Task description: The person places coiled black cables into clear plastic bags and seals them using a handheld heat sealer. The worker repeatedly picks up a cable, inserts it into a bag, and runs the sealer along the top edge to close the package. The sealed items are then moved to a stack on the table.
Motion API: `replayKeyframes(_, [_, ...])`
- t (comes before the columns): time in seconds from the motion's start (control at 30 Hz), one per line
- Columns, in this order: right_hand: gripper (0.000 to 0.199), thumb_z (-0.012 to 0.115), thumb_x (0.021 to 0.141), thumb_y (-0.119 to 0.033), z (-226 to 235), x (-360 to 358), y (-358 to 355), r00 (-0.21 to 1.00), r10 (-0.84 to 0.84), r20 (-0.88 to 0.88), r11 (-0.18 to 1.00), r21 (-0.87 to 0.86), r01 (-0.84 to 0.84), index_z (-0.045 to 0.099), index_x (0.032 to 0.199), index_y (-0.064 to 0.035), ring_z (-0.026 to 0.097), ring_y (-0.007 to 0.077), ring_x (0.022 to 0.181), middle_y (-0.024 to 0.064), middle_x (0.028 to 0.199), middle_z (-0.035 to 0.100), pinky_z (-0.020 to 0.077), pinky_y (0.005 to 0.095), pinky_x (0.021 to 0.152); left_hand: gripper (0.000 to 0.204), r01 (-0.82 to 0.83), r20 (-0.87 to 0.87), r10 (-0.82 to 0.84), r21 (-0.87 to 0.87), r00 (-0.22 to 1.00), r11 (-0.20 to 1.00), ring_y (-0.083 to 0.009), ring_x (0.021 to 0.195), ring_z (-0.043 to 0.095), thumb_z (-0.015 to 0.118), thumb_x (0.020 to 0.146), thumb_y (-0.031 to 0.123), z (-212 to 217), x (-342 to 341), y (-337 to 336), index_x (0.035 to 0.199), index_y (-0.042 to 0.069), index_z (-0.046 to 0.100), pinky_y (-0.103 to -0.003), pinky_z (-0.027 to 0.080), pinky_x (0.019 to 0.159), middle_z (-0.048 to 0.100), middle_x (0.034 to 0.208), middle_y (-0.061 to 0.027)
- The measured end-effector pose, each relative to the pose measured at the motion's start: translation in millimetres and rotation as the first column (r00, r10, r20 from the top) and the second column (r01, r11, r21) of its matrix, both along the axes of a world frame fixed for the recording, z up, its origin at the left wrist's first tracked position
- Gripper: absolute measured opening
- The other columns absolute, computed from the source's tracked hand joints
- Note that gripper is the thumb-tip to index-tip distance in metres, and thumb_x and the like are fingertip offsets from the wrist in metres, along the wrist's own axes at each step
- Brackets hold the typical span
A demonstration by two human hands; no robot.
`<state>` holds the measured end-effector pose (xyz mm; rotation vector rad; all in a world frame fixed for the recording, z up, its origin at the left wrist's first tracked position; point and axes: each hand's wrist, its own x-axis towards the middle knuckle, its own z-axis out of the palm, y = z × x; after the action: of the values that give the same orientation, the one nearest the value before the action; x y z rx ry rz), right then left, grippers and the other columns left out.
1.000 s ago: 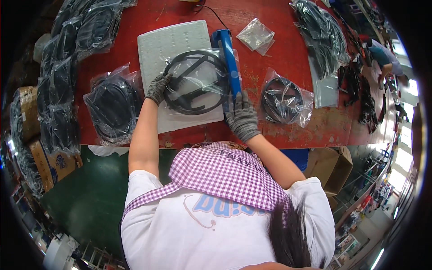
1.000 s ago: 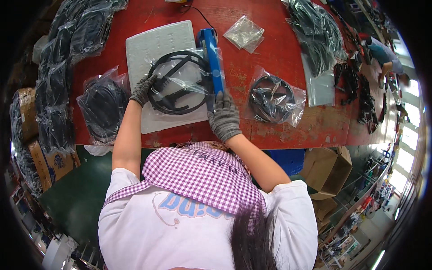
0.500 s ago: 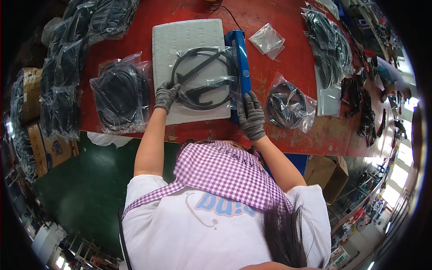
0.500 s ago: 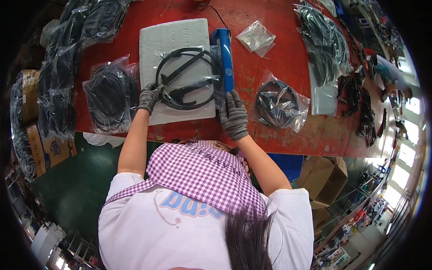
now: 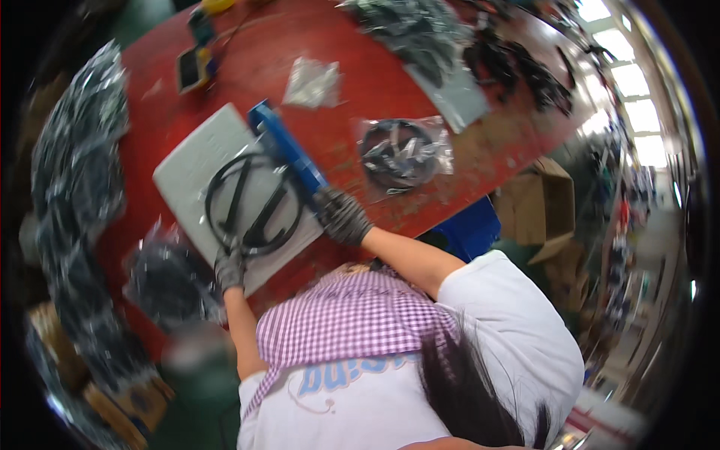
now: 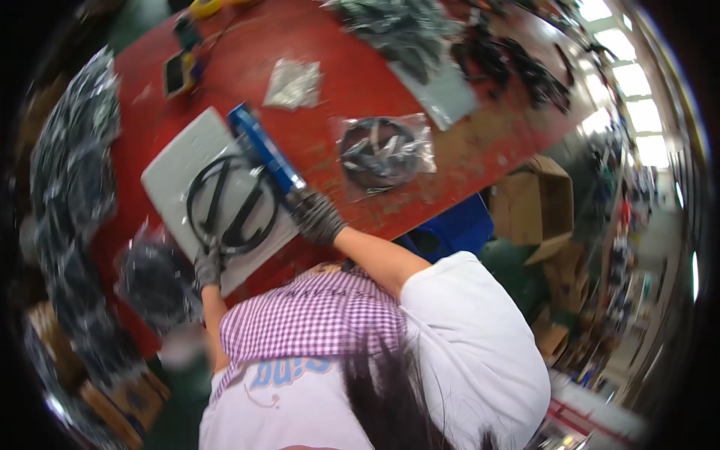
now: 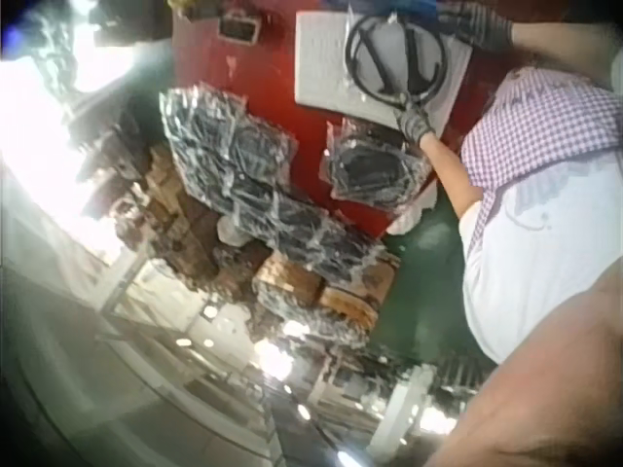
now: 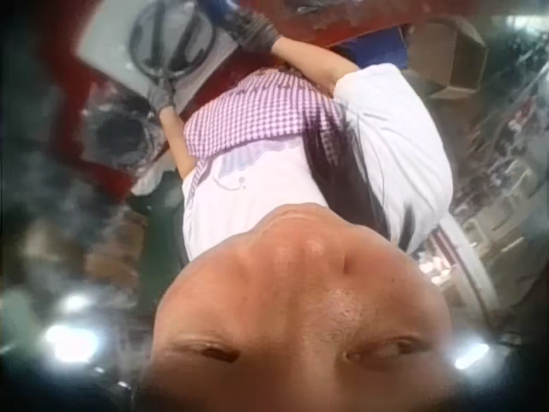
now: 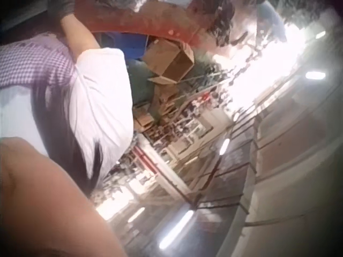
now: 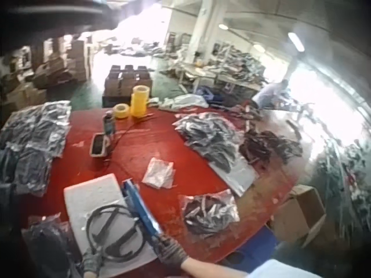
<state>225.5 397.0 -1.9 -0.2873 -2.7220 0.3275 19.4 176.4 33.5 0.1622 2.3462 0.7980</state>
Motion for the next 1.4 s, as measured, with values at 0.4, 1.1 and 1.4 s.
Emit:
replayKeyframes(0.4, [0.041, 0.051, 0.069, -0.018, 18, 4, -4, 0.984, -0.043, -0.174, 0.99, -0.14, 0.019, 0.047, 0.106, -0.0014, 0.046, 0.0339, 0.096, 0.0191, 0.111, 0.045, 0.0363, 0.0442, 0.082, 0.031, -0.407, 0.335, 0.328, 0.203, 0.884, 0.891, -0.0168, 0.056, 0.051, 0.055, 0.078, 0.029, -66, -14, -13, 0.1, 0.008, 0.051, -0.031, 0.046, 0.042, 0.055, 0.075, -0.0064])
replayKeyframes(1.1, [0.047, 0.052, 0.071, -0.012, 35, 1, 1, 0.997, -0.082, -0.011, 0.976, -0.201, 0.078, 0.041, 0.116, -0.0039, 0.041, 0.031, 0.106, 0.0165, 0.121, 0.038, 0.0357, 0.0396, 0.088, 0.053, -0.324, -0.358, 0.242, -0.189, 0.902, 0.927, -0.037, 0.094, 0.05, 0.052, 0.07, 0.045, -52, 14, 21, 0.1, 0.001, 0.054, -0.042, 0.04, 0.078, 0.053, 0.097, -0.0234])
replayKeyframes(1.4, [0.02, 0.058, 0.077, -0.019, 2, 64, 62, 0.979, -0.179, 0.092, -0.711, -0.7, -0.064, 0.052, 0.091, -0.0056, 0.052, 0.0225, 0.087, 0.007, 0.086, 0.054, 0.0405, 0.0335, 0.082, 0.019, -0.729, 0.678, 0.36, 0.39, 0.641, 0.563, -0.0166, 0.066, 0.058, 0.064, 0.072, 0.018, -75, 54, -20, 0.086, 0.006, 0.058, -0.03, 0.05, 0.057, 0.059, 0.072, -0.0052])
